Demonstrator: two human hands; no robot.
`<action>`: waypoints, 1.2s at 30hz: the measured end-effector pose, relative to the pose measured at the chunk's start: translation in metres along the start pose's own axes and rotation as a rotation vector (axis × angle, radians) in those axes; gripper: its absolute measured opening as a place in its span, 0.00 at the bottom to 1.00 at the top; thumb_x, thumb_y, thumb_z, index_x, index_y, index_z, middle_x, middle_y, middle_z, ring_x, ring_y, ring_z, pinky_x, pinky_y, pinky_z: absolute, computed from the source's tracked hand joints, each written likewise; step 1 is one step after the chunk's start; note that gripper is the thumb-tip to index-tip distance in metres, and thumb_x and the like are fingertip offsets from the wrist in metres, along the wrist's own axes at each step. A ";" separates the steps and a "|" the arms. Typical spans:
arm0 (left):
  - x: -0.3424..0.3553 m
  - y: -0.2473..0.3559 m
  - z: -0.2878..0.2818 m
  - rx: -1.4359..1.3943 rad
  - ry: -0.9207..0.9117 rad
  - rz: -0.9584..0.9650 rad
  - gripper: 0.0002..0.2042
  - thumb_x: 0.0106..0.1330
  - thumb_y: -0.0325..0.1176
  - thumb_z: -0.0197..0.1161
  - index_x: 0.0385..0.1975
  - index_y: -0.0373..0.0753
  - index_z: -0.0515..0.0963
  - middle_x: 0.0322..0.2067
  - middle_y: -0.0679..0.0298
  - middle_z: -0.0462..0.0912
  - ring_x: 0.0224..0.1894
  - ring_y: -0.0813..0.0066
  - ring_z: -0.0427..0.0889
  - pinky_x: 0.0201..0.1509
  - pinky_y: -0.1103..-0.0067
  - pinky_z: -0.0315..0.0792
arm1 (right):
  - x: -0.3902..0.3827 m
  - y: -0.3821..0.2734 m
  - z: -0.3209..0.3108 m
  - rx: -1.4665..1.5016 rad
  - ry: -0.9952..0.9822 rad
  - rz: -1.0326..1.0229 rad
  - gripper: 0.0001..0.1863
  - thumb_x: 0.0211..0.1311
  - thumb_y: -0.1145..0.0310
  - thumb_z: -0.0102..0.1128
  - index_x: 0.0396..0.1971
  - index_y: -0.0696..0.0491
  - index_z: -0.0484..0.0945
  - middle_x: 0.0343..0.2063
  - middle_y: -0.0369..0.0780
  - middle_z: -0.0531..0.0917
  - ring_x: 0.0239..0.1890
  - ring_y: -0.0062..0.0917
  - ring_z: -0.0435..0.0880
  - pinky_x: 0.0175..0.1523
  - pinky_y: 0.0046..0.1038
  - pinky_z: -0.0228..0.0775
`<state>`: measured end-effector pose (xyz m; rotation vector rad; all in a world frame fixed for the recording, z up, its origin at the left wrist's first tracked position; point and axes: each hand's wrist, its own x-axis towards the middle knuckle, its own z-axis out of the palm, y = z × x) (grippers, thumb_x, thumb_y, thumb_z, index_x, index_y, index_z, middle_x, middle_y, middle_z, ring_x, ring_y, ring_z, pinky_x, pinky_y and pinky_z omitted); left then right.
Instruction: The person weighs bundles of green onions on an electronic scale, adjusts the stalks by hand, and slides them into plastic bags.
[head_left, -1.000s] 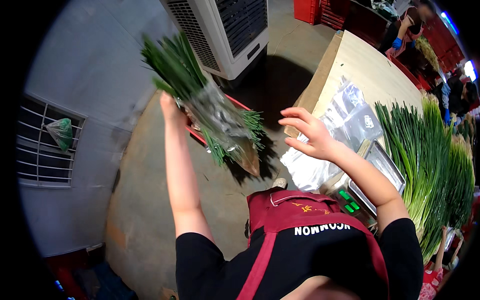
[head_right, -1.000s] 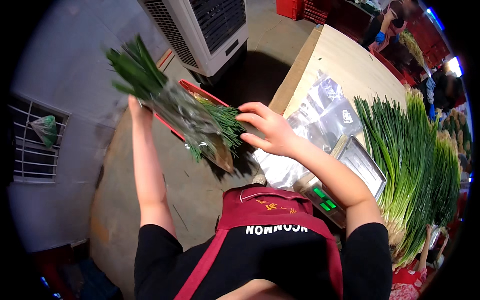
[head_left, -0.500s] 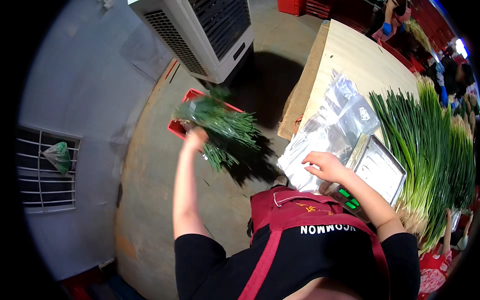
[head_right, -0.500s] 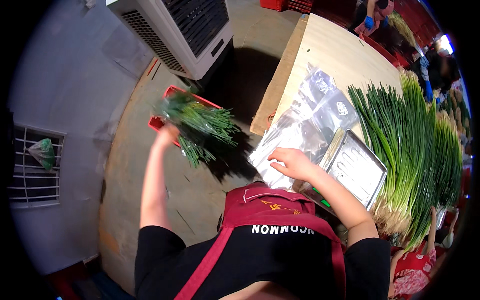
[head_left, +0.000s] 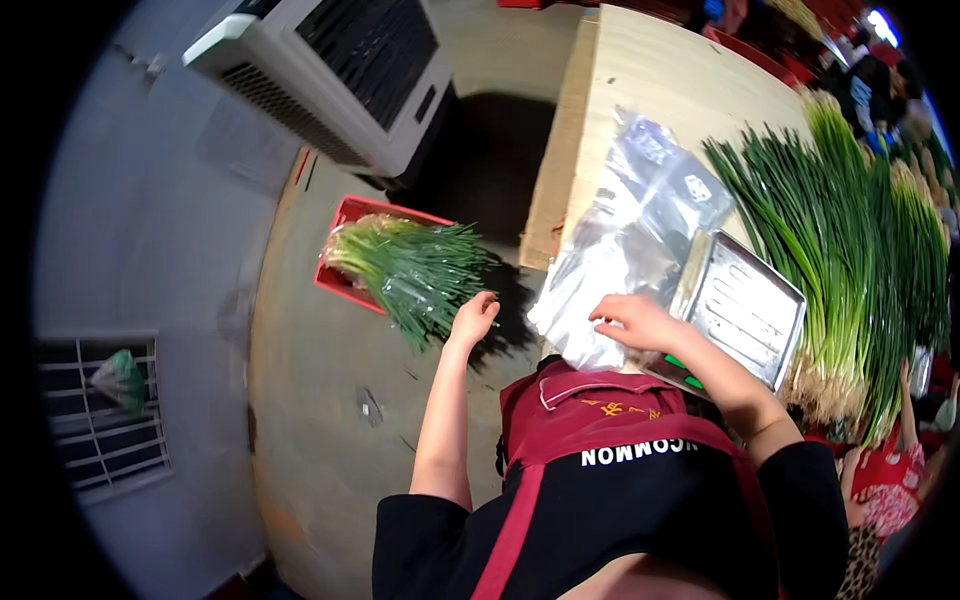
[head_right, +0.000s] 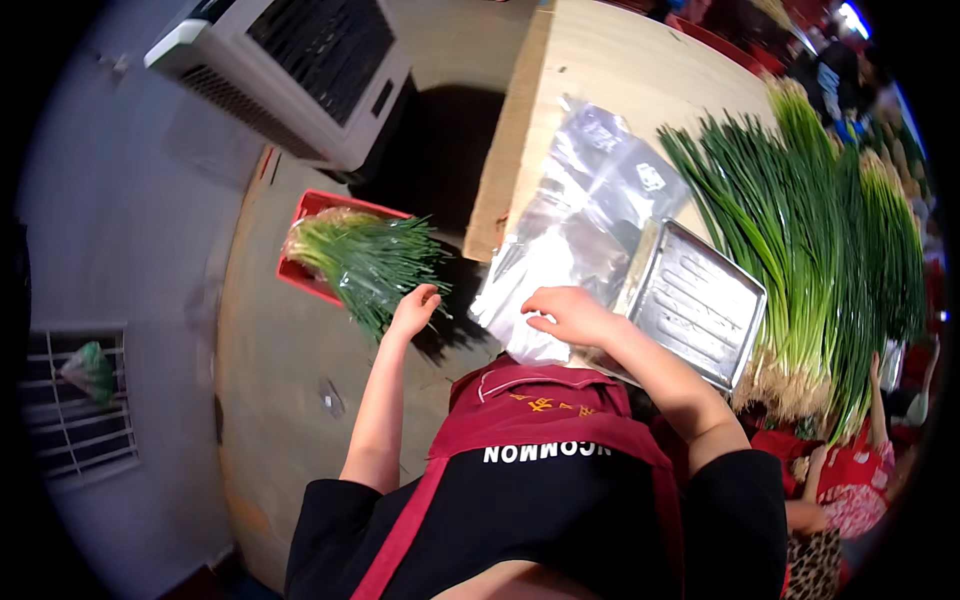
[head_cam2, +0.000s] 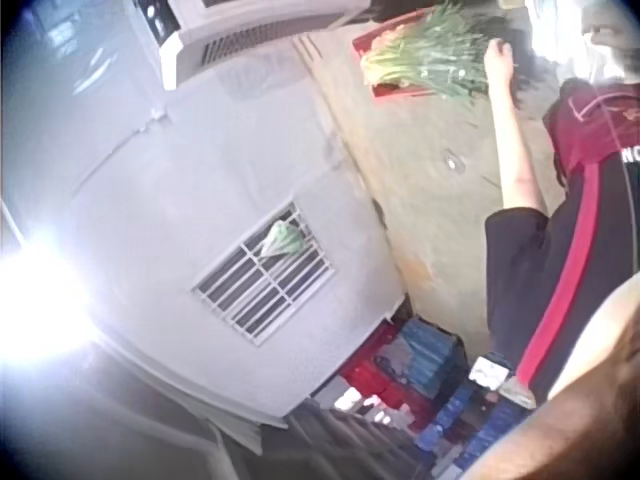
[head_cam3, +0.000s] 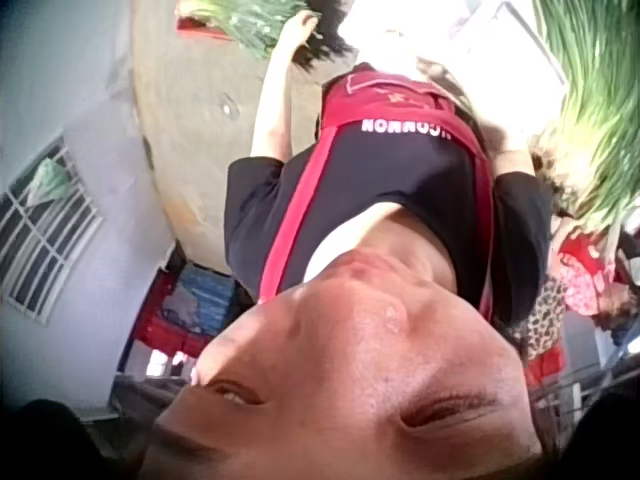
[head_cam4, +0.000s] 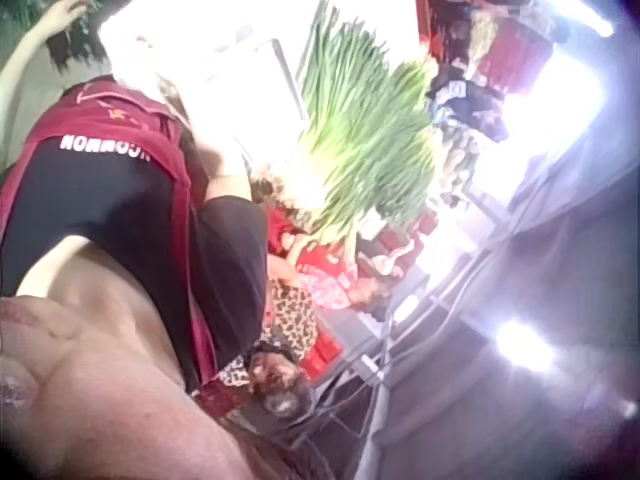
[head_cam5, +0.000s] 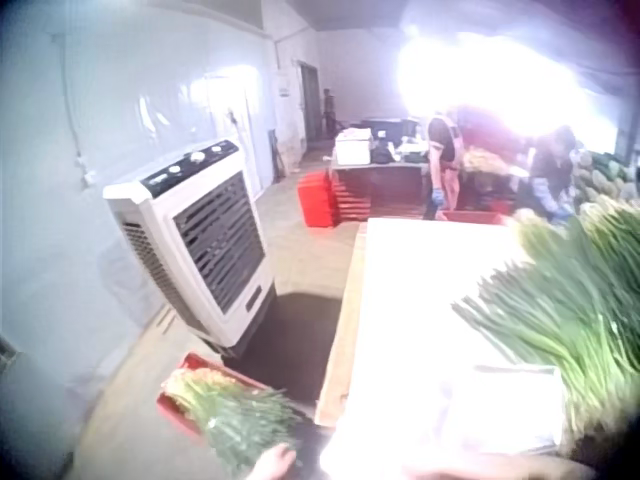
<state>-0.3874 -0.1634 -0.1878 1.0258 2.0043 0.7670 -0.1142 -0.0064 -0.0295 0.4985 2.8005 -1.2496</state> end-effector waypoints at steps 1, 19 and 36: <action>0.008 0.009 0.006 -0.008 -0.023 0.005 0.15 0.60 0.35 0.57 0.43 0.34 0.72 0.35 0.58 0.80 0.38 0.72 0.78 0.43 0.80 0.70 | -0.010 0.013 -0.006 -0.004 0.064 0.050 0.12 0.56 0.62 0.53 0.36 0.52 0.76 0.32 0.40 0.78 0.35 0.34 0.77 0.39 0.31 0.69; -0.022 0.095 0.068 -0.323 0.020 0.008 0.09 0.64 0.27 0.50 0.40 0.30 0.72 0.31 0.64 0.76 0.32 0.81 0.73 0.37 0.84 0.69 | -0.410 0.238 -0.089 -0.424 1.151 1.432 0.29 0.47 0.64 0.64 0.50 0.55 0.66 0.51 0.44 0.68 0.51 0.34 0.68 0.55 0.35 0.59; -0.018 0.139 0.101 -0.286 -0.039 0.121 0.10 0.63 0.27 0.52 0.40 0.29 0.72 0.34 0.62 0.76 0.34 0.77 0.75 0.41 0.82 0.71 | -0.407 0.252 -0.149 -0.428 1.045 1.378 0.23 0.49 0.56 0.62 0.43 0.53 0.73 0.48 0.42 0.68 0.52 0.38 0.64 0.54 0.38 0.59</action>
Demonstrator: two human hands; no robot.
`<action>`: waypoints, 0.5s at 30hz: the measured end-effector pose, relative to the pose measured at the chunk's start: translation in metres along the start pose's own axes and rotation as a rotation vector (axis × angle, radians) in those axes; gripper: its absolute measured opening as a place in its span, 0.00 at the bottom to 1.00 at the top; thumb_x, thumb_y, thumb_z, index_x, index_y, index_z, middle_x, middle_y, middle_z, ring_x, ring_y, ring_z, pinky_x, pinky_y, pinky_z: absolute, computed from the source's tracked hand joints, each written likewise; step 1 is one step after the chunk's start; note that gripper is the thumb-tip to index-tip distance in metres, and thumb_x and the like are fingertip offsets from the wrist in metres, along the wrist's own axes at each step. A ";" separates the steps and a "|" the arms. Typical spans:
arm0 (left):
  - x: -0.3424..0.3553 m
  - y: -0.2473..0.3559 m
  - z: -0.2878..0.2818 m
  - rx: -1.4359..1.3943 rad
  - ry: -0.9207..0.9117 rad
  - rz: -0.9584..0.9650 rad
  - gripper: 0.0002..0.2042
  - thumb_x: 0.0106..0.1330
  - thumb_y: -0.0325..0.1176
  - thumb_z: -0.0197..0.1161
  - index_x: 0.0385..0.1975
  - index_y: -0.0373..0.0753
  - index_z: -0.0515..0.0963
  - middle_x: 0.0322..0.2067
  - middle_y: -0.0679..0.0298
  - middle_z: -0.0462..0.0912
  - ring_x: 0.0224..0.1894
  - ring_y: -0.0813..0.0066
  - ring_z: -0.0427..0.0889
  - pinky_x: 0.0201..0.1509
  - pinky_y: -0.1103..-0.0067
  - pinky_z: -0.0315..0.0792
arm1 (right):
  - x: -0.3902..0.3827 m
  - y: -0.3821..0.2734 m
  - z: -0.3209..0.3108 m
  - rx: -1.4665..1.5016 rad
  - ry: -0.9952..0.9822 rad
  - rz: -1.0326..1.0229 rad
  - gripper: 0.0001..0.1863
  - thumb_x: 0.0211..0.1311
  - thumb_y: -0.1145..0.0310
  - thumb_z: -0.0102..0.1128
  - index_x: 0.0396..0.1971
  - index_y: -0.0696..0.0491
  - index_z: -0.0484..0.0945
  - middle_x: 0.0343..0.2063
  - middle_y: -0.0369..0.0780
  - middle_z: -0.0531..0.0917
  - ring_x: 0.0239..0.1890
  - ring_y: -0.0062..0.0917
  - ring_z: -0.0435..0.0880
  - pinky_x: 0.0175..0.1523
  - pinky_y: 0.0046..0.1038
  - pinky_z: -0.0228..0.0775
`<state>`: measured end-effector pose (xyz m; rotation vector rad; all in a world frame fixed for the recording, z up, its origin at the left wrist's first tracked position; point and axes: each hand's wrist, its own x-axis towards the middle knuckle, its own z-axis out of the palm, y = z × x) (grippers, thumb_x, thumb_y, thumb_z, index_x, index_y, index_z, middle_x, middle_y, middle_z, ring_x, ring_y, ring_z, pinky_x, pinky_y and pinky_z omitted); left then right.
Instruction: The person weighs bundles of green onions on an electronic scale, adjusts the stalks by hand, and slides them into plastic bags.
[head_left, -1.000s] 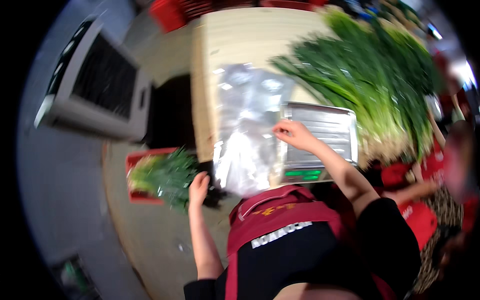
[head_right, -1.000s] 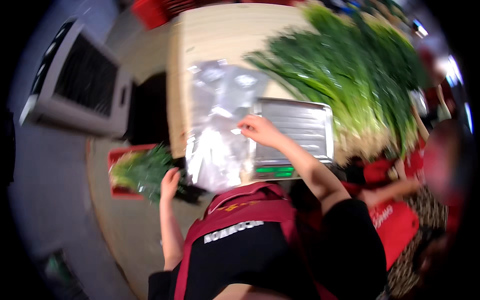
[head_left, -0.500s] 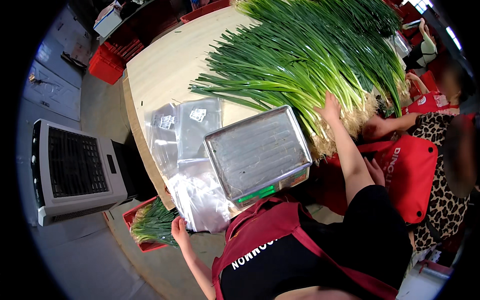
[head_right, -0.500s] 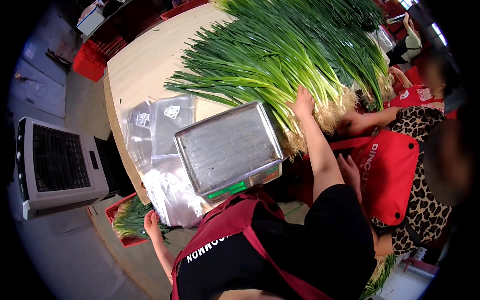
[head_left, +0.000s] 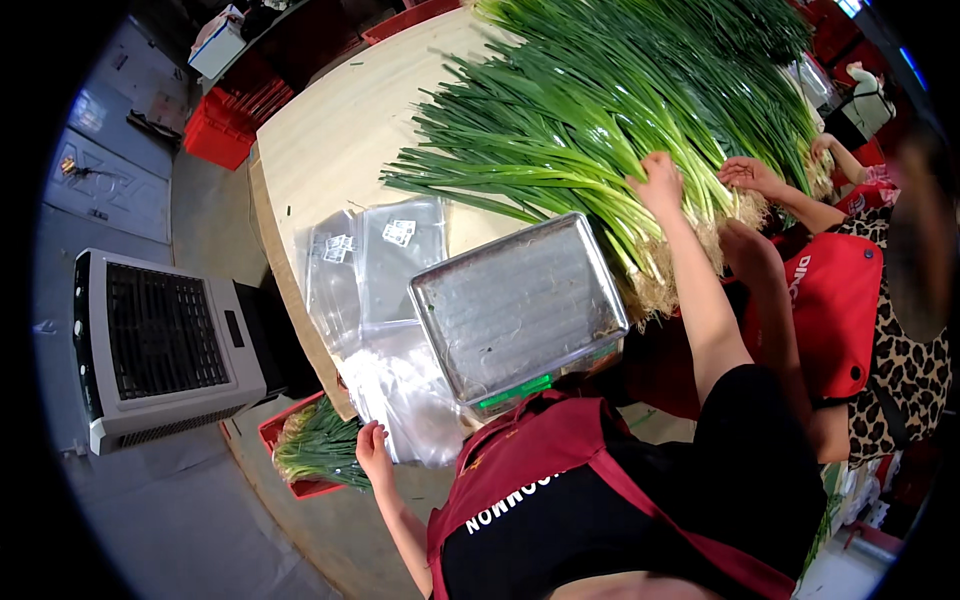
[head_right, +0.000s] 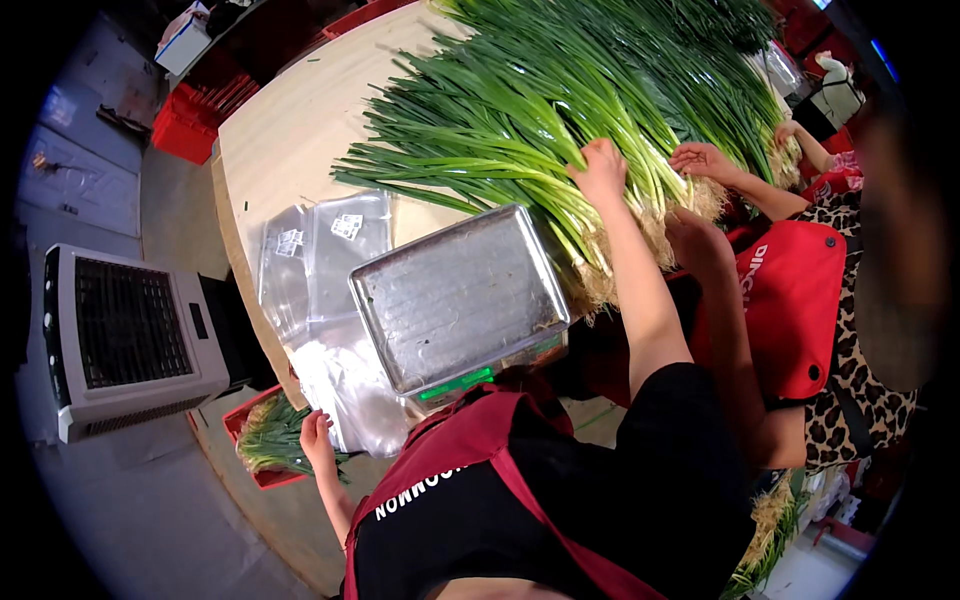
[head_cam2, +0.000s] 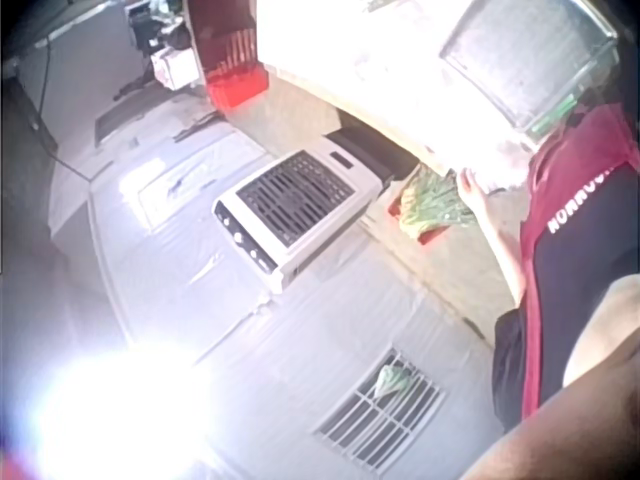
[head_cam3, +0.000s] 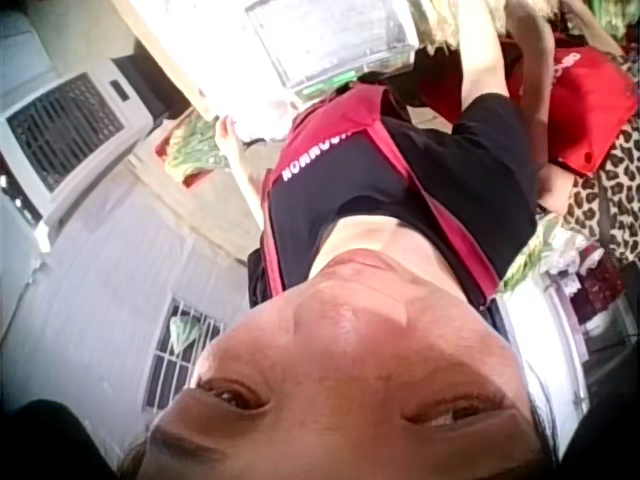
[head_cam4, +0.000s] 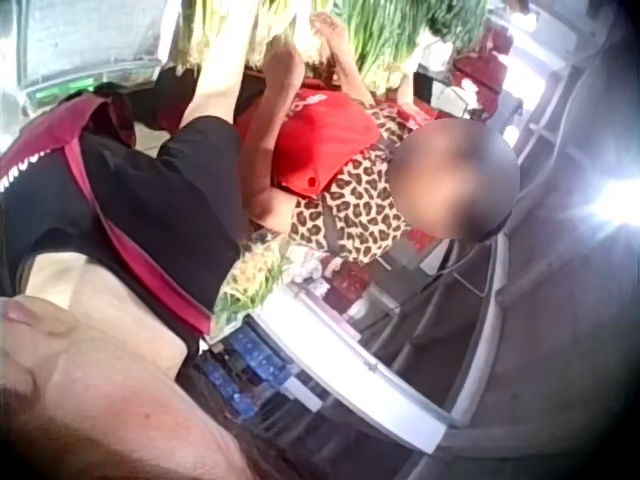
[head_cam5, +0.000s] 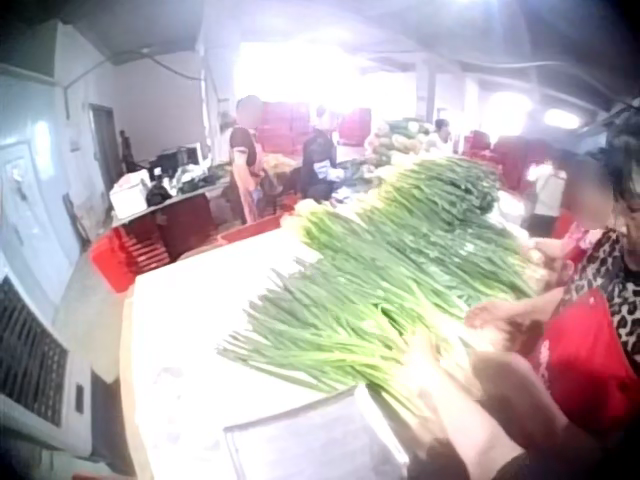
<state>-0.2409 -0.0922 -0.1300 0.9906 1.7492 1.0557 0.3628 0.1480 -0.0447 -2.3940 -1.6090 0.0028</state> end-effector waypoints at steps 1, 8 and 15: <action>0.000 0.000 0.000 -0.001 0.006 -0.002 0.10 0.63 0.27 0.52 0.40 0.29 0.72 0.34 0.62 0.76 0.34 0.77 0.75 0.41 0.82 0.71 | 0.002 0.006 0.004 -0.038 0.090 -0.053 0.27 0.50 0.55 0.62 0.47 0.54 0.71 0.52 0.43 0.65 0.55 0.39 0.61 0.57 0.40 0.56; -0.005 0.001 0.008 0.037 -0.009 -0.025 0.09 0.63 0.27 0.52 0.39 0.29 0.72 0.31 0.61 0.77 0.32 0.78 0.75 0.39 0.82 0.70 | -0.024 0.011 0.054 -0.308 -0.120 0.109 0.53 0.45 0.47 0.64 0.64 0.51 0.40 0.56 0.51 0.60 0.57 0.42 0.60 0.58 0.45 0.53; -0.014 -0.004 0.002 0.058 -0.007 -0.025 0.09 0.62 0.28 0.52 0.38 0.29 0.73 0.31 0.62 0.78 0.32 0.78 0.75 0.39 0.82 0.70 | -0.020 0.000 0.026 -0.351 -0.277 0.160 0.56 0.38 0.59 0.72 0.62 0.54 0.41 0.48 0.52 0.69 0.48 0.40 0.71 0.47 0.39 0.68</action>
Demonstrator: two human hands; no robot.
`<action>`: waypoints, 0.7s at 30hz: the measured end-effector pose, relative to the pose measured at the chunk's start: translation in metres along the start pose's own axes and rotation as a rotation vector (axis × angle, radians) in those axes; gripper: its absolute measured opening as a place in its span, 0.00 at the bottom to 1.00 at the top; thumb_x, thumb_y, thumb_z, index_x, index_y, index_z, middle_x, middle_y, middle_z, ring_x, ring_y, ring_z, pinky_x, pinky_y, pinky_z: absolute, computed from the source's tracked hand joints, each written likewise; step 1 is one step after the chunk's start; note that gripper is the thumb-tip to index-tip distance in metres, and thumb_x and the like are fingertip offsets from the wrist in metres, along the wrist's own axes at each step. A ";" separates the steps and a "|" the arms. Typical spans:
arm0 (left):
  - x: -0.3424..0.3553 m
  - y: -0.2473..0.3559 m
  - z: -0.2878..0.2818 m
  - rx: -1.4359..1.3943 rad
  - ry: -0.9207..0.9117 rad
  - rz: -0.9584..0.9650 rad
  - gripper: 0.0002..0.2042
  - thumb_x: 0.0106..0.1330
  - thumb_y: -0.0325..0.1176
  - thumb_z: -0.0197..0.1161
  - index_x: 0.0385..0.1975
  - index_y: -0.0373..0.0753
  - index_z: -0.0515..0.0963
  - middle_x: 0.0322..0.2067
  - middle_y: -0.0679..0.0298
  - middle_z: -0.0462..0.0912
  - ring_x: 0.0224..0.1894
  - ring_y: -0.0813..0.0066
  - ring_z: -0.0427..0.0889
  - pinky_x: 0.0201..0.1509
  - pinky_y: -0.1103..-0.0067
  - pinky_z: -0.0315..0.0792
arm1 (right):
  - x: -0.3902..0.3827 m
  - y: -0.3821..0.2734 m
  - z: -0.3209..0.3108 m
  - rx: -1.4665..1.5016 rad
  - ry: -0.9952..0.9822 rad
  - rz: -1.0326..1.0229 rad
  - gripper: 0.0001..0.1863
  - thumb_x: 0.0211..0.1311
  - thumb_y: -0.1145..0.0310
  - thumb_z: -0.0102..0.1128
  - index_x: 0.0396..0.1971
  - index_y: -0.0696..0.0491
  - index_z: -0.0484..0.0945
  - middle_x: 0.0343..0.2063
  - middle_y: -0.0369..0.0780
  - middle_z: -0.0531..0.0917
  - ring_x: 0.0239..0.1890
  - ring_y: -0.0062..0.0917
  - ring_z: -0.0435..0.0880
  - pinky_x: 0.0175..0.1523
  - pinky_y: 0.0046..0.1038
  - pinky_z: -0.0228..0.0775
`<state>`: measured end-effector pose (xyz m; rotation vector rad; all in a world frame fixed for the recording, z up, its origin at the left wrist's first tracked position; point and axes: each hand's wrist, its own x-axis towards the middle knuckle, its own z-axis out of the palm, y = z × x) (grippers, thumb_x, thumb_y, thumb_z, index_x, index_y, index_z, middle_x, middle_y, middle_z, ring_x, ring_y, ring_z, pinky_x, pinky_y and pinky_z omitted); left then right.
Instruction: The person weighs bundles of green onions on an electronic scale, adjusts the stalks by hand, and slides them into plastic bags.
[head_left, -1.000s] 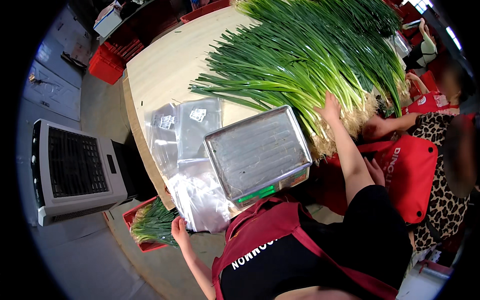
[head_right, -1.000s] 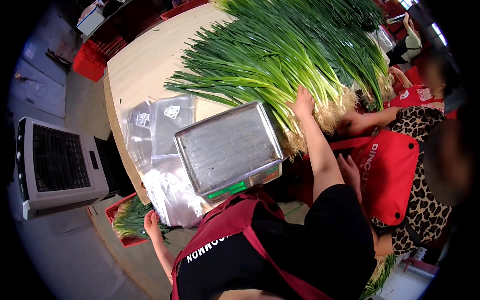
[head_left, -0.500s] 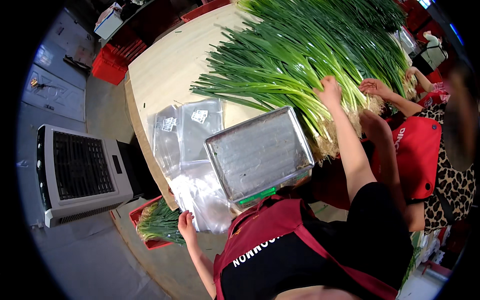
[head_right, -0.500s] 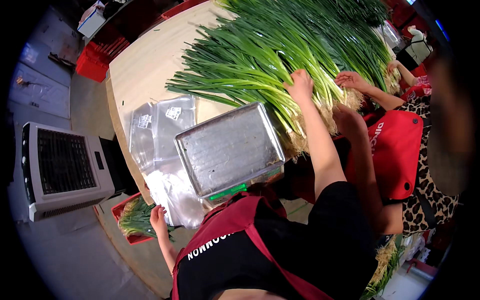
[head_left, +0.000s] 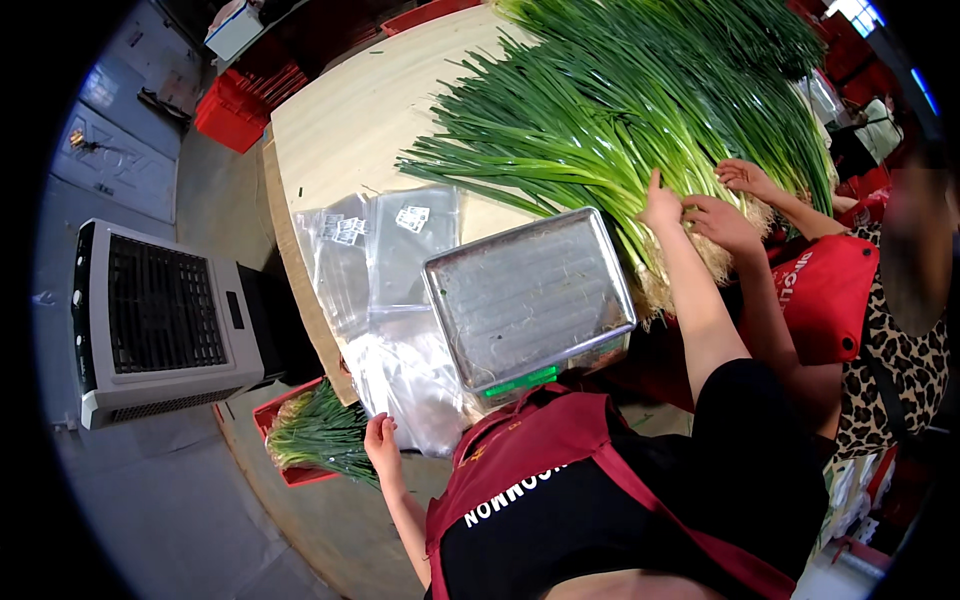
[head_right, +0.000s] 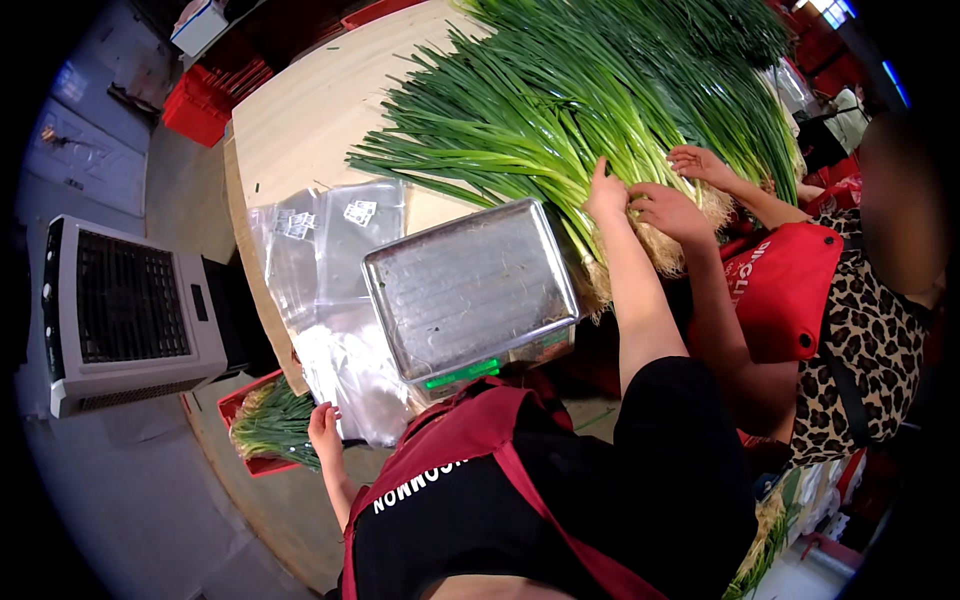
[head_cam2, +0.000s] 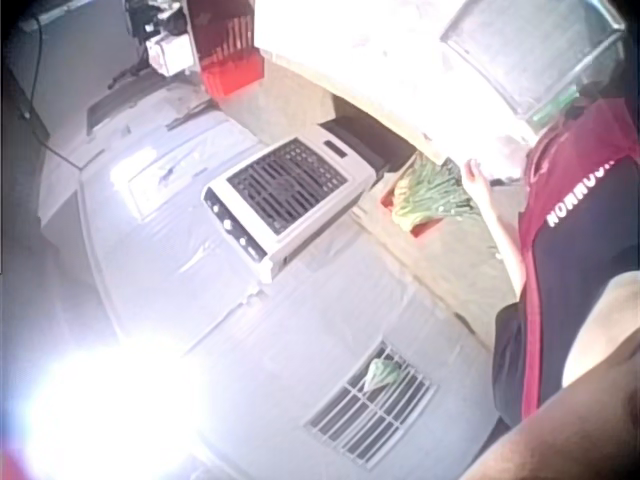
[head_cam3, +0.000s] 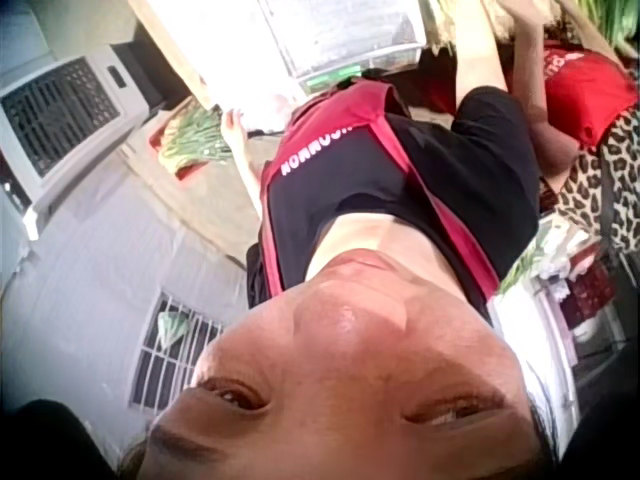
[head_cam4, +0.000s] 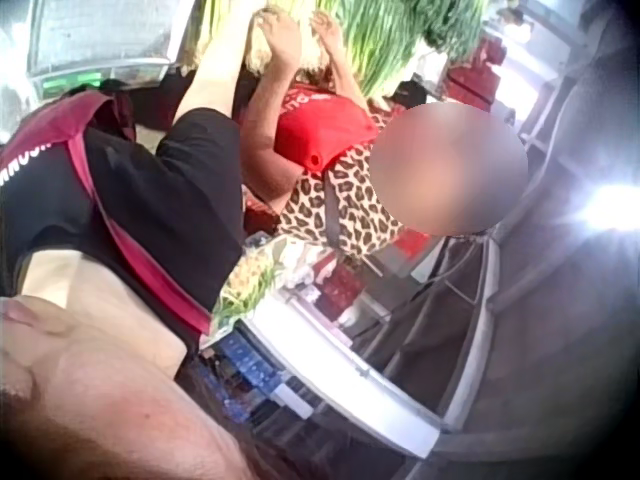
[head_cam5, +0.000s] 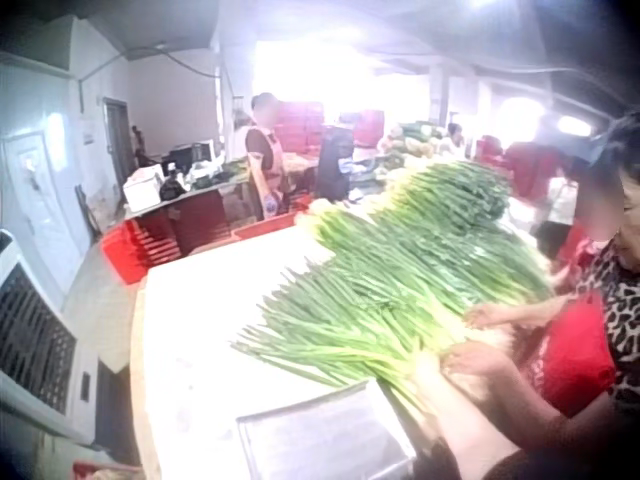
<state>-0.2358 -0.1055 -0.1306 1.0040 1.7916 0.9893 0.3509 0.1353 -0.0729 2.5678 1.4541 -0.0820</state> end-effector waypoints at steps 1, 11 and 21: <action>0.000 -0.002 -0.001 0.003 0.009 0.009 0.09 0.62 0.28 0.53 0.38 0.29 0.73 0.31 0.62 0.78 0.32 0.78 0.75 0.39 0.82 0.70 | 0.001 -0.002 0.003 0.005 -0.019 -0.049 0.54 0.37 0.60 0.71 0.62 0.55 0.44 0.44 0.51 0.72 0.45 0.40 0.74 0.44 0.38 0.70; 0.009 -0.011 0.010 -0.029 -0.056 0.037 0.09 0.62 0.28 0.53 0.38 0.29 0.73 0.29 0.62 0.77 0.31 0.78 0.75 0.38 0.82 0.70 | -0.050 -0.008 -0.028 0.250 0.046 -0.123 0.34 0.43 0.71 0.57 0.56 0.46 0.59 0.29 0.48 0.80 0.34 0.42 0.79 0.38 0.40 0.70; 0.020 0.005 0.023 -0.040 -0.115 0.021 0.10 0.63 0.28 0.52 0.39 0.28 0.73 0.31 0.61 0.78 0.32 0.77 0.76 0.39 0.82 0.71 | -0.028 -0.004 -0.053 0.449 0.181 -0.051 0.36 0.43 0.62 0.65 0.54 0.49 0.60 0.36 0.52 0.78 0.40 0.45 0.77 0.43 0.40 0.68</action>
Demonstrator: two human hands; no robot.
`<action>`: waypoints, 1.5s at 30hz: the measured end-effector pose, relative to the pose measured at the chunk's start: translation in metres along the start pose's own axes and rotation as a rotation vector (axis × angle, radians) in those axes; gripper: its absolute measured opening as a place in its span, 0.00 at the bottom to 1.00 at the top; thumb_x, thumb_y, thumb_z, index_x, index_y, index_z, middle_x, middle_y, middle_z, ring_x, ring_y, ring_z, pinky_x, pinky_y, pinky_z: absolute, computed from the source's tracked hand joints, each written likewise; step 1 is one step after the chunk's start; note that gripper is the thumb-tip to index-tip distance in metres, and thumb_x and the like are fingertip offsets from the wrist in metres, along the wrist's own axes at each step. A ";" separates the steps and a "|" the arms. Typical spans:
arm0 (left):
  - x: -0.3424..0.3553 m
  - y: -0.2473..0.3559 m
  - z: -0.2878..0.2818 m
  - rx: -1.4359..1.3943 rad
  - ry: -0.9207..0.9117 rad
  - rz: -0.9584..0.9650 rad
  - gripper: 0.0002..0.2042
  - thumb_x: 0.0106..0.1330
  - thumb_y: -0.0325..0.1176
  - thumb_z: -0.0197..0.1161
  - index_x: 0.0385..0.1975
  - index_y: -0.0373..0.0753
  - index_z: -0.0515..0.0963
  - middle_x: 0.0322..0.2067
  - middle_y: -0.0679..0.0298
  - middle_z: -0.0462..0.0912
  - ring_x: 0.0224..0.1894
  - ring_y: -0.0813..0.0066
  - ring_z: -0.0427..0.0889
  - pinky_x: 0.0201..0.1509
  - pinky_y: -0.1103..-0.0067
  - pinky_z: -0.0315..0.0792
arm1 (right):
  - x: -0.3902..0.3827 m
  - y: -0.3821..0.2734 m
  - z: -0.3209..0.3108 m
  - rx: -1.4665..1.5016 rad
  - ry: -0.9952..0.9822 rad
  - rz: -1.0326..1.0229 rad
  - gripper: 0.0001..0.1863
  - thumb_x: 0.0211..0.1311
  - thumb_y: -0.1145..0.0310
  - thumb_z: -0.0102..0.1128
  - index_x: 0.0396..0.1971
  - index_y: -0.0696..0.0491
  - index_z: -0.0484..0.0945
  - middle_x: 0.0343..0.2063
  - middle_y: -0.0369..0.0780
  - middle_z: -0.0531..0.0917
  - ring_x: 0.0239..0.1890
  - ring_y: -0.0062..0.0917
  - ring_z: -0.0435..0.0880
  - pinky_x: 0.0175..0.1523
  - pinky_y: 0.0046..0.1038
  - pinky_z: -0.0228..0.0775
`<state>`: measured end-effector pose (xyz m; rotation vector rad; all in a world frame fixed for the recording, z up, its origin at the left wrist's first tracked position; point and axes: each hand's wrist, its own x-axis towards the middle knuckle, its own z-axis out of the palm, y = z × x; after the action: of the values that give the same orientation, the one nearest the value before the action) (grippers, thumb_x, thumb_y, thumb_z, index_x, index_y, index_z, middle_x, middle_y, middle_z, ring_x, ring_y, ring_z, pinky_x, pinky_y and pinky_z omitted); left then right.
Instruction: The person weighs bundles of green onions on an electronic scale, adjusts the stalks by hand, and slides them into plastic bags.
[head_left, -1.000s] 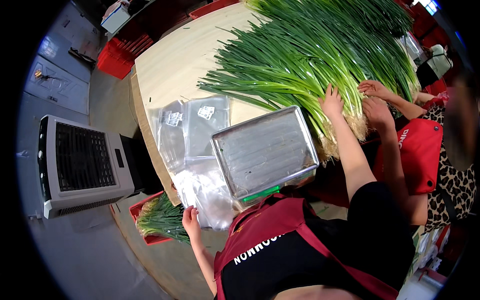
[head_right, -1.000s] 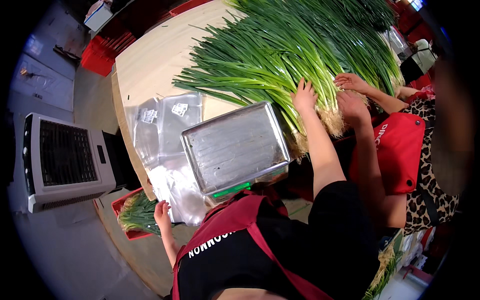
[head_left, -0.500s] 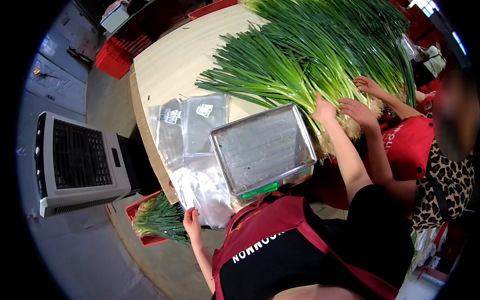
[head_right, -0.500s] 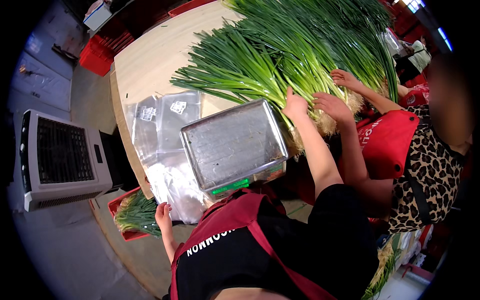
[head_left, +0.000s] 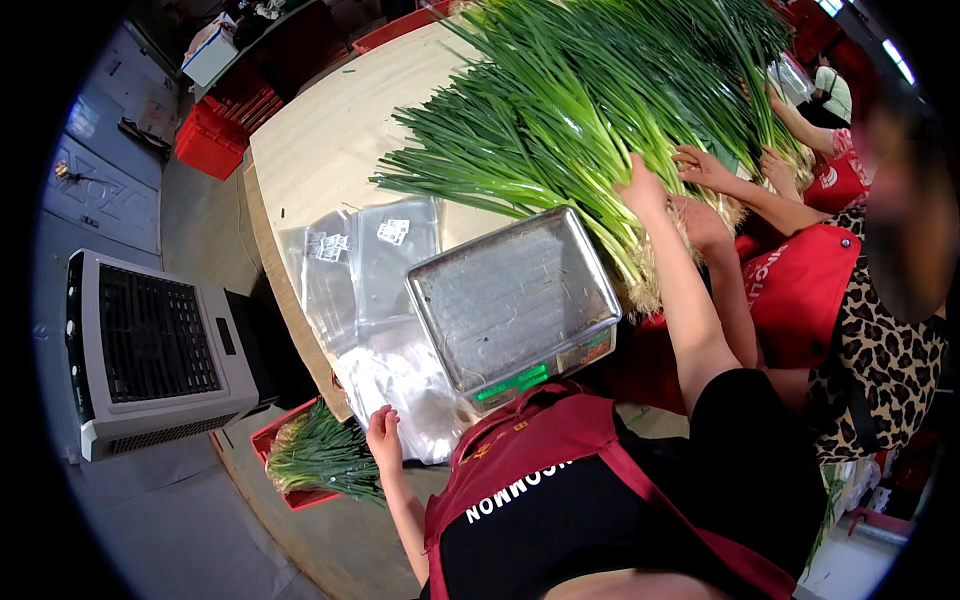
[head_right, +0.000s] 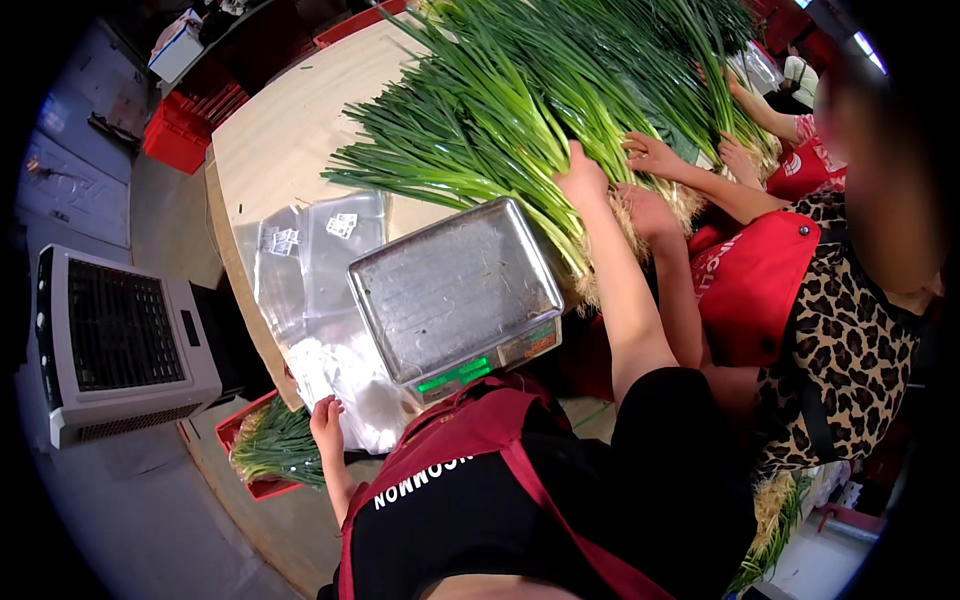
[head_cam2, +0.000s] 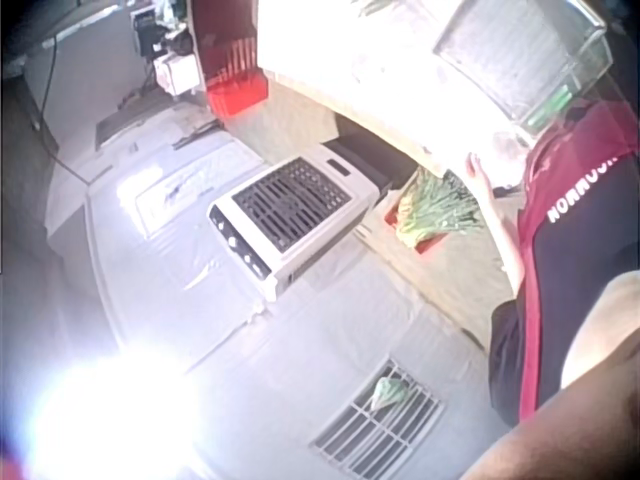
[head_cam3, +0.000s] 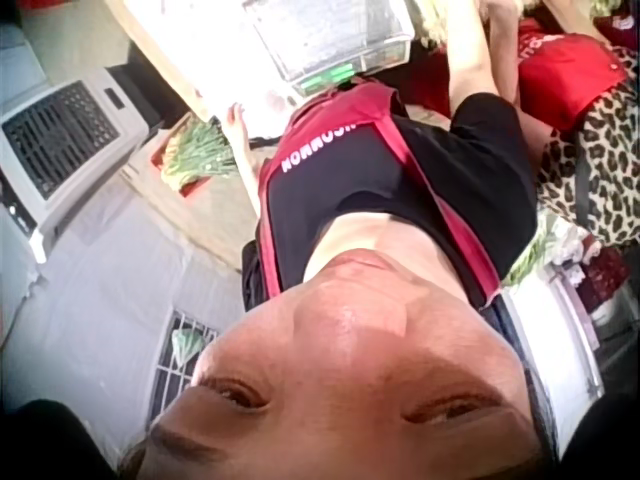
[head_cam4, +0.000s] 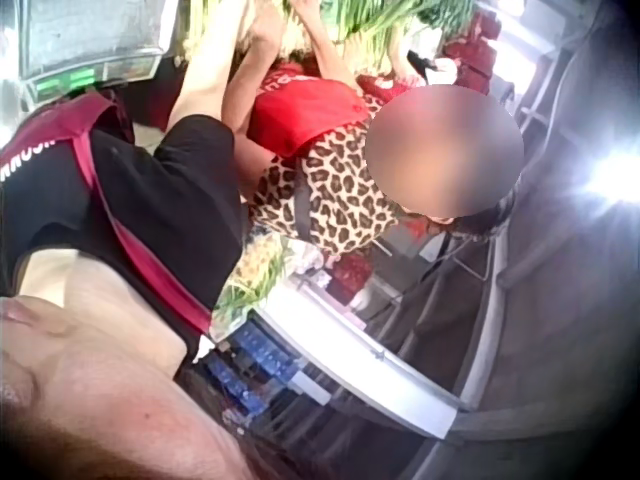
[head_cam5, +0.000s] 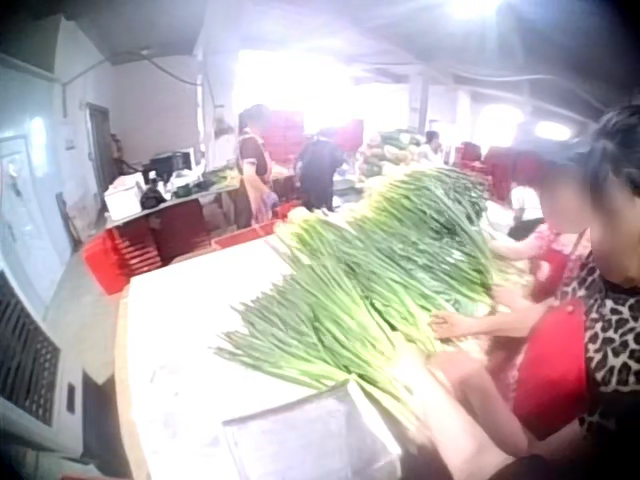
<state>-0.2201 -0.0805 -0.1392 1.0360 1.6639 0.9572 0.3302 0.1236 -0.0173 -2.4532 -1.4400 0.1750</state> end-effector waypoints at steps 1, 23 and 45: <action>0.001 0.002 0.001 -0.012 -0.006 0.000 0.10 0.62 0.28 0.52 0.38 0.28 0.73 0.31 0.61 0.78 0.32 0.77 0.76 0.39 0.82 0.71 | 0.000 0.009 0.011 -0.039 -0.045 -0.029 0.36 0.42 0.61 0.66 0.53 0.49 0.60 0.35 0.51 0.78 0.38 0.44 0.78 0.41 0.41 0.69; 0.004 -0.005 0.012 0.001 -0.050 -0.057 0.10 0.62 0.28 0.53 0.39 0.30 0.73 0.31 0.63 0.77 0.32 0.79 0.75 0.39 0.83 0.70 | 0.036 0.063 0.017 0.368 0.014 0.071 0.34 0.40 0.64 0.67 0.53 0.52 0.68 0.50 0.46 0.73 0.49 0.36 0.73 0.52 0.33 0.64; -0.006 -0.015 0.010 -0.037 -0.055 -0.028 0.10 0.62 0.27 0.52 0.40 0.29 0.72 0.33 0.59 0.77 0.33 0.76 0.76 0.41 0.81 0.71 | -0.058 0.045 0.108 0.020 0.043 -0.164 0.15 0.37 0.74 0.64 0.30 0.55 0.72 0.39 0.46 0.70 0.43 0.43 0.71 0.46 0.42 0.63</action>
<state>-0.2123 -0.0899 -0.1541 1.0033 1.6054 0.9298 0.3121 0.0727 -0.1363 -2.2961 -1.6036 0.1007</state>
